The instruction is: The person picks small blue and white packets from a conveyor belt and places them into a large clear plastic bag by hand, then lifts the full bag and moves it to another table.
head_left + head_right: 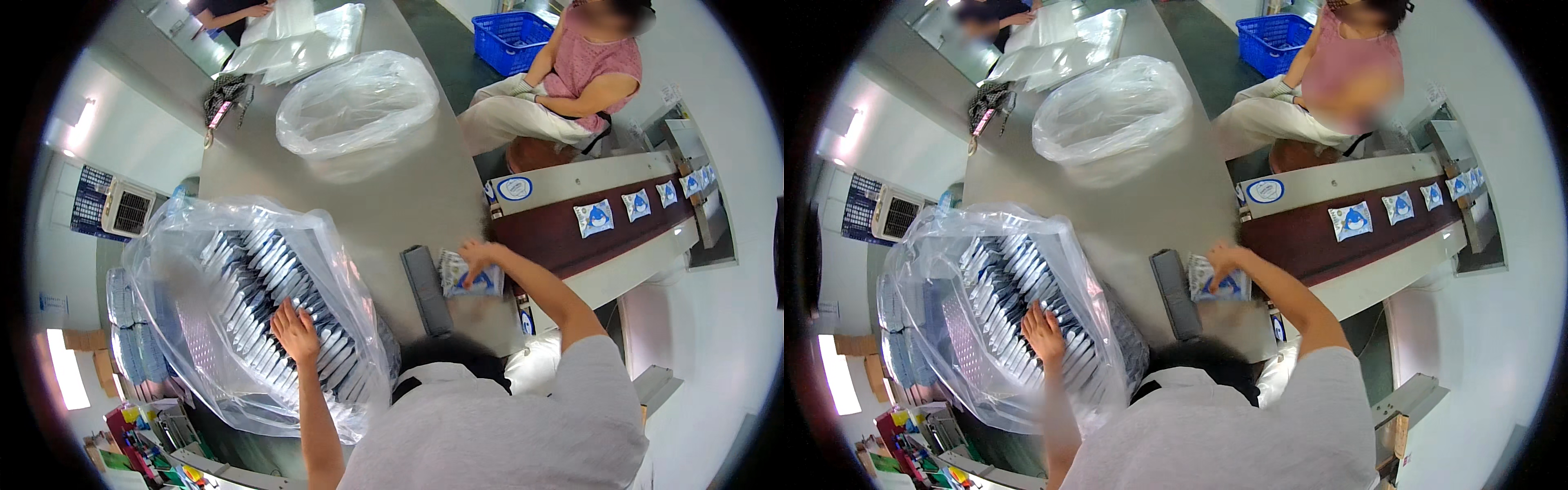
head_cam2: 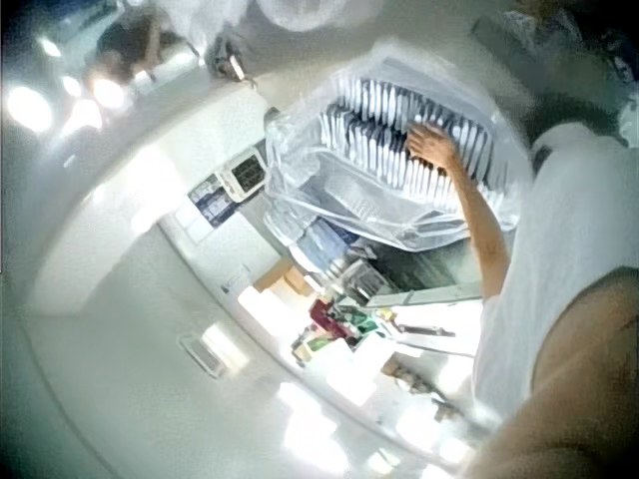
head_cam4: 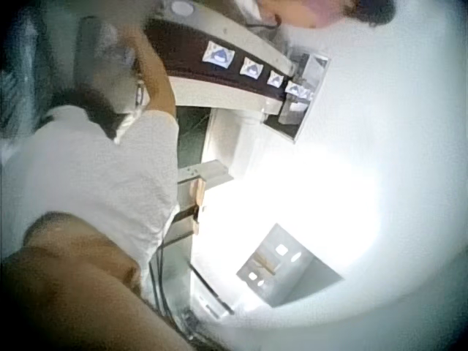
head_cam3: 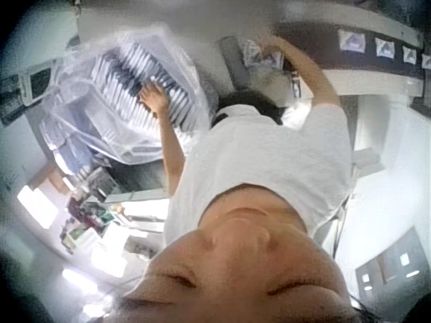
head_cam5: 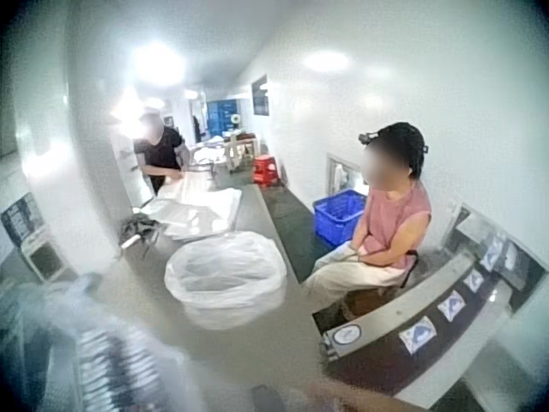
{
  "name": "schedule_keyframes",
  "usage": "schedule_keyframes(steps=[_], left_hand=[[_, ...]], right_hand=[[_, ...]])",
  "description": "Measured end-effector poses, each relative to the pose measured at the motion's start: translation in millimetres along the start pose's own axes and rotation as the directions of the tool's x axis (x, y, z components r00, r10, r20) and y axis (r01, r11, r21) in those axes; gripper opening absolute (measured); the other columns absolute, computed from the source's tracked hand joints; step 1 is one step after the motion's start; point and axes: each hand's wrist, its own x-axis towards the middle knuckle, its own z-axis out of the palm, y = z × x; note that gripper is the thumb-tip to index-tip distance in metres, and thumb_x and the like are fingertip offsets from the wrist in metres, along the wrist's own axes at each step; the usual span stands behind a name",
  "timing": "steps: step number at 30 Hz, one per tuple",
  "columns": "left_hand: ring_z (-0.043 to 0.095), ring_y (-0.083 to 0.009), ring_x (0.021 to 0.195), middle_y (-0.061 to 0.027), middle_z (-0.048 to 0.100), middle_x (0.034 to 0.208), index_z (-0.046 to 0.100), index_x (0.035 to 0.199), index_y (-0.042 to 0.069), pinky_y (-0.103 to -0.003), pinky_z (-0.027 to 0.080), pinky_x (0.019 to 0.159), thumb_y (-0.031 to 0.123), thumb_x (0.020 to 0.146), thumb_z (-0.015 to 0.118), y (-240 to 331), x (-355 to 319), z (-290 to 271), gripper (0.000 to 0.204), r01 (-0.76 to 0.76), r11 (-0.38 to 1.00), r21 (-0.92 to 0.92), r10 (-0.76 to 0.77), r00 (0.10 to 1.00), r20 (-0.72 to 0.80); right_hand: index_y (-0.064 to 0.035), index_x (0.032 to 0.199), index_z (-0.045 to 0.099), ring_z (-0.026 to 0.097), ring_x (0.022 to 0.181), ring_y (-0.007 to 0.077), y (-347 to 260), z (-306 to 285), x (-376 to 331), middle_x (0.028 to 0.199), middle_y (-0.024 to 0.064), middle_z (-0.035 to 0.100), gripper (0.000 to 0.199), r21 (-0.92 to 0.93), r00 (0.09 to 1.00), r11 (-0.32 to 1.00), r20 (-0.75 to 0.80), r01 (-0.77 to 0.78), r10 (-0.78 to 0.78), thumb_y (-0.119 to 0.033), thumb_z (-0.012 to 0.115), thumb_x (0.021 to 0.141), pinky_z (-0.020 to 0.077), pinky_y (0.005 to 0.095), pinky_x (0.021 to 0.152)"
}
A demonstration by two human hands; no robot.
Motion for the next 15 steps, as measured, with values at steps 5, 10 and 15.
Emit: schedule_keyframes(steps=[5,10,15], left_hand=[[0.046,-0.031,0.11,-0.0147,0.051,0.114,0.047,0.121,0.001,-0.045,0.027,0.101,0.03,0.091,0.038,2,-2,1,0.042,0.022,0.999,-0.028,-0.022,1.0,-0.009],[0.044,-0.0349,0.111,-0.0202,0.049,0.115,0.048,0.119,-0.001,-0.047,0.03,0.099,0.029,0.09,0.043,2,-1,-7,0.043,0.068,0.997,-0.029,-0.069,0.998,-0.006],[0.038,-0.043,0.112,-0.0279,0.043,0.118,0.045,0.123,-0.006,-0.05,0.03,0.099,0.023,0.087,0.049,11,-9,-12,0.047,0.014,0.985,-0.174,-0.022,0.999,-0.043]], right_hand=[[-0.0013,0.12,0.041,0.039,0.118,0.0326,-65,114,-88,0.12,0.0169,0.044,0.092,-0.27,0.791,0.912,-0.605,-0.308,0.088,-0.042,0.082,0.047,0.0252,0.0522,0.1],[-0.0024,0.117,0.04,0.047,0.114,0.0297,-69,121,-101,0.117,0.0147,0.05,0.081,0.266,0.789,0.933,-0.504,-0.244,0.351,-0.035,0.082,0.055,0.033,0.0445,0.098],[-0.0054,0.123,0.036,0.055,0.094,0.0139,-112,11,-104,0.102,0.0045,0.059,0.07,0.716,0.668,0.25,-0.698,0.652,0.258,0.001,0.076,0.065,0.0453,0.0301,0.084]])
